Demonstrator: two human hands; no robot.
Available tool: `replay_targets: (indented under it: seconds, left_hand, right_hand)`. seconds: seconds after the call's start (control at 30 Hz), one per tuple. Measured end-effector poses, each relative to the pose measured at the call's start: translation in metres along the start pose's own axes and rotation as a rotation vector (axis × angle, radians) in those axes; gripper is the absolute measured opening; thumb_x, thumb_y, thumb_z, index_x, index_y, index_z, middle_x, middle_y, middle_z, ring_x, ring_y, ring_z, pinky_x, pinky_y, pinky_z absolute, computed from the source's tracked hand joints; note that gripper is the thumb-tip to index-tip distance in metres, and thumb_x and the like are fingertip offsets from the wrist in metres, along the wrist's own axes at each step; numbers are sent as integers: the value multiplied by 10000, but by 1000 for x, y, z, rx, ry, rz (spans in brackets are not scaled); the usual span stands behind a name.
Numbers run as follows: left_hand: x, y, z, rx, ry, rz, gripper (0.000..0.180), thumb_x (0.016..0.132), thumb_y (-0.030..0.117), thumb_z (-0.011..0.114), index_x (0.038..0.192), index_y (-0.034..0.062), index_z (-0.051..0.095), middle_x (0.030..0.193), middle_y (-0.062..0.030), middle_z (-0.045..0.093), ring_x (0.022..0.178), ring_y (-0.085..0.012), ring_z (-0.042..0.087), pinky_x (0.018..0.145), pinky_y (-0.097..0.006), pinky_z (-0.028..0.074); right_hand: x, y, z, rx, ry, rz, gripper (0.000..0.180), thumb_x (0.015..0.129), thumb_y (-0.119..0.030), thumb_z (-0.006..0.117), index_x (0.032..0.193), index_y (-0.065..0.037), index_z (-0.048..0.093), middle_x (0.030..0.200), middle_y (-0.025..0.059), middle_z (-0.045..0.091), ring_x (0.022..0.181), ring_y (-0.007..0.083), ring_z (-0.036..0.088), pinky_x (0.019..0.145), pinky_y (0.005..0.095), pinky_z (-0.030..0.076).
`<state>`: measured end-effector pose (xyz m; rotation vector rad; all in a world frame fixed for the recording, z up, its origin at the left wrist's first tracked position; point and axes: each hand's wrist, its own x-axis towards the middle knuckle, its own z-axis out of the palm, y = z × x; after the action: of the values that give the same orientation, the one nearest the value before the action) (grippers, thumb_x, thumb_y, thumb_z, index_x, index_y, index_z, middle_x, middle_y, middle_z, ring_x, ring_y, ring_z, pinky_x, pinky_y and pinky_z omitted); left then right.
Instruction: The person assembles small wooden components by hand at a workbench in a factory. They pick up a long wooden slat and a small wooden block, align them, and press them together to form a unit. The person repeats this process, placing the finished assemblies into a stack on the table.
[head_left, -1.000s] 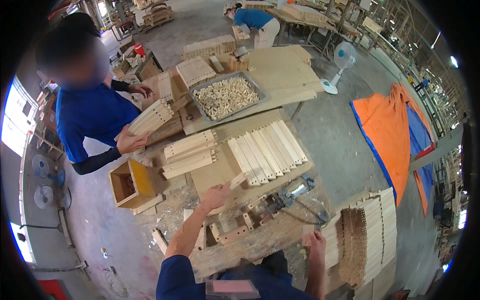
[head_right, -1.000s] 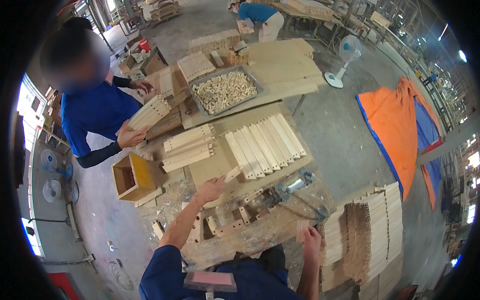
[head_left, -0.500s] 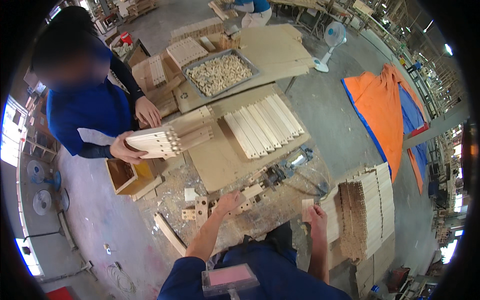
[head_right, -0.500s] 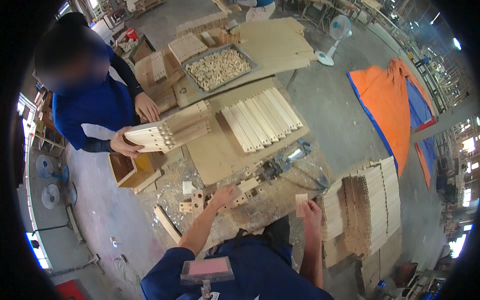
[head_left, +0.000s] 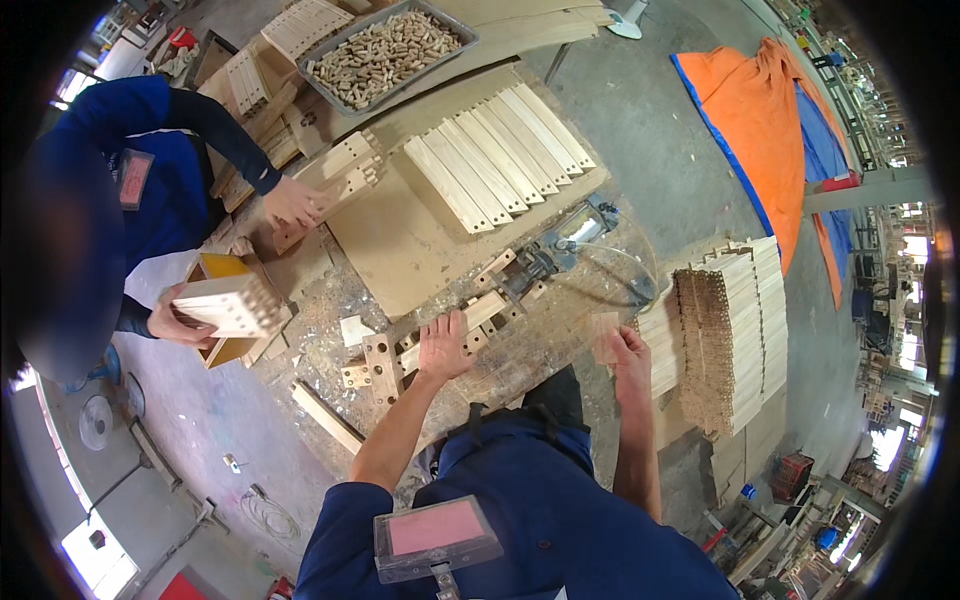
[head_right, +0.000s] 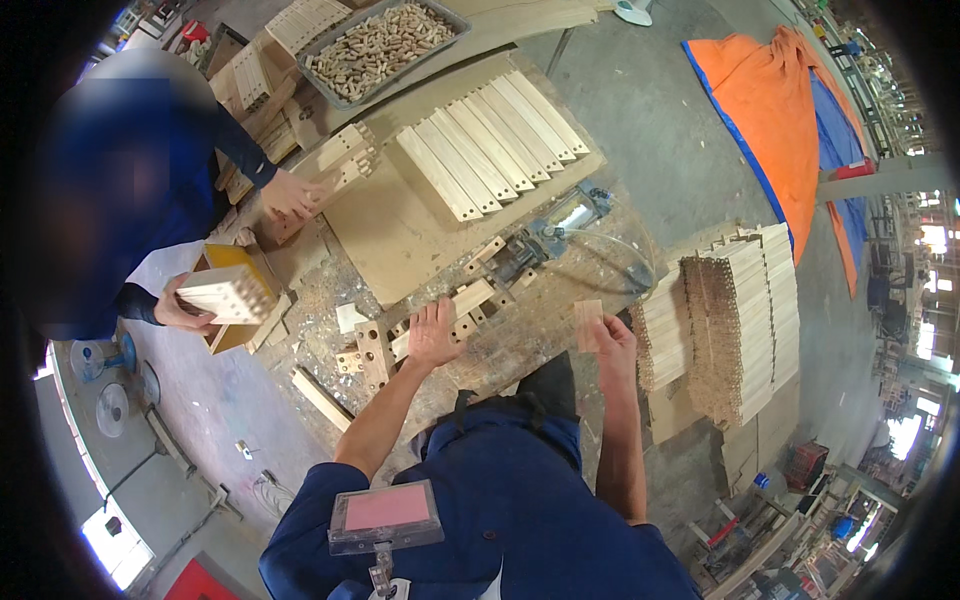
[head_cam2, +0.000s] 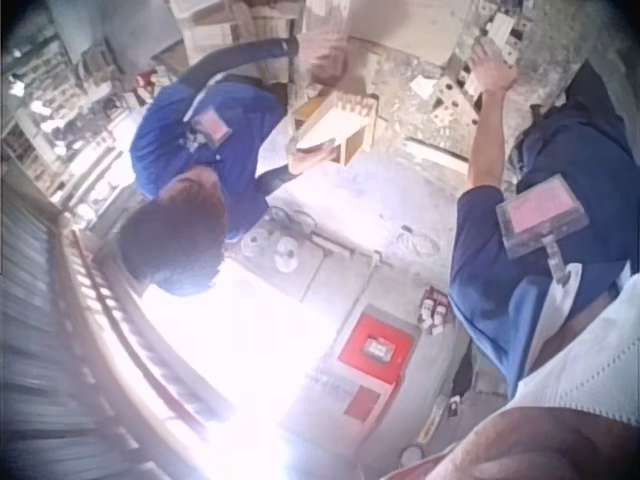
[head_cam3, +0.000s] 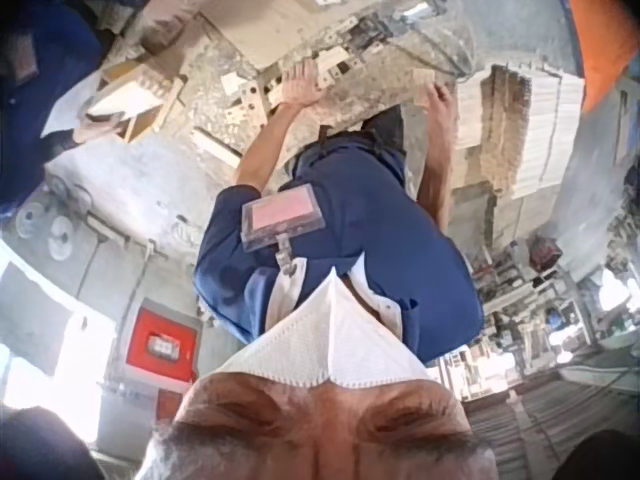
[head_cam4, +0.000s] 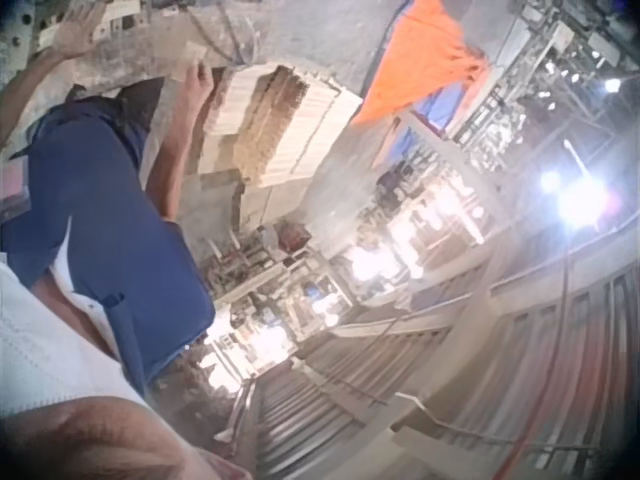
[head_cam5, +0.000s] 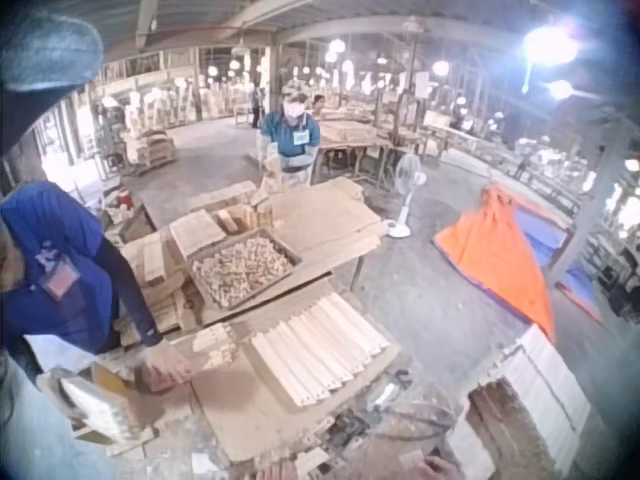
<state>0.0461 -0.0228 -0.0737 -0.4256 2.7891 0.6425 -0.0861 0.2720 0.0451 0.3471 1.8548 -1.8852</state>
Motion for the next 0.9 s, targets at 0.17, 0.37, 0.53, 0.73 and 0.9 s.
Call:
replay_targets:
  seconds: [0.17, 0.37, 0.53, 0.73, 0.9]
  left_hand:
    - [2, 1, 3, -5, 19, -2, 942, 671, 403, 758, 1422, 19, 338, 1180, -171, 517, 1130, -331, 508, 971, -466, 387]
    - [5, 2, 0, -11, -33, -28, 961, 667, 447, 771, 1419, 25, 348, 1198, -178, 513, 1139, -337, 503, 982, -463, 386]
    - [5, 5, -2, -4, -31, -35, 955, 665, 436, 774, 1414, 27, 346, 1189, -174, 513, 1145, -336, 506, 991, -469, 388]
    - [4, 7, -4, 21, -22, -26, 952, 674, 461, 785, 1404, 33, 348, 1197, -176, 513, 1140, -342, 512, 999, -470, 385]
    - [-3, 6, -8, -3, -25, -40, 937, 684, 457, 778, 1404, 34, 355, 1221, -185, 513, 1172, -340, 504, 1003, -471, 382]
  right_hand:
    - [5, 8, -5, 0, -4, 16, 224, 984, -176, 623, 1126, -7, 659, 945, 23, 696, 804, 82, 644, 717, 235, 507]
    - [4, 16, 0, -48, 1, 39, 233, 979, -185, 633, 1128, -7, 660, 959, 24, 695, 823, 77, 644, 718, 229, 498]
    - [10, 27, 4, -69, -20, 64, 226, 980, -182, 628, 1116, -5, 665, 952, 27, 697, 812, 91, 649, 716, 243, 507]
    - [19, 23, 18, -21, -77, 110, 219, 978, -141, 614, 1126, 11, 668, 968, 33, 695, 838, 100, 650, 743, 257, 512]
    - [14, 16, 21, -67, -84, 54, 227, 965, -133, 626, 1127, 19, 669, 970, 32, 697, 831, 100, 648, 736, 246, 506]
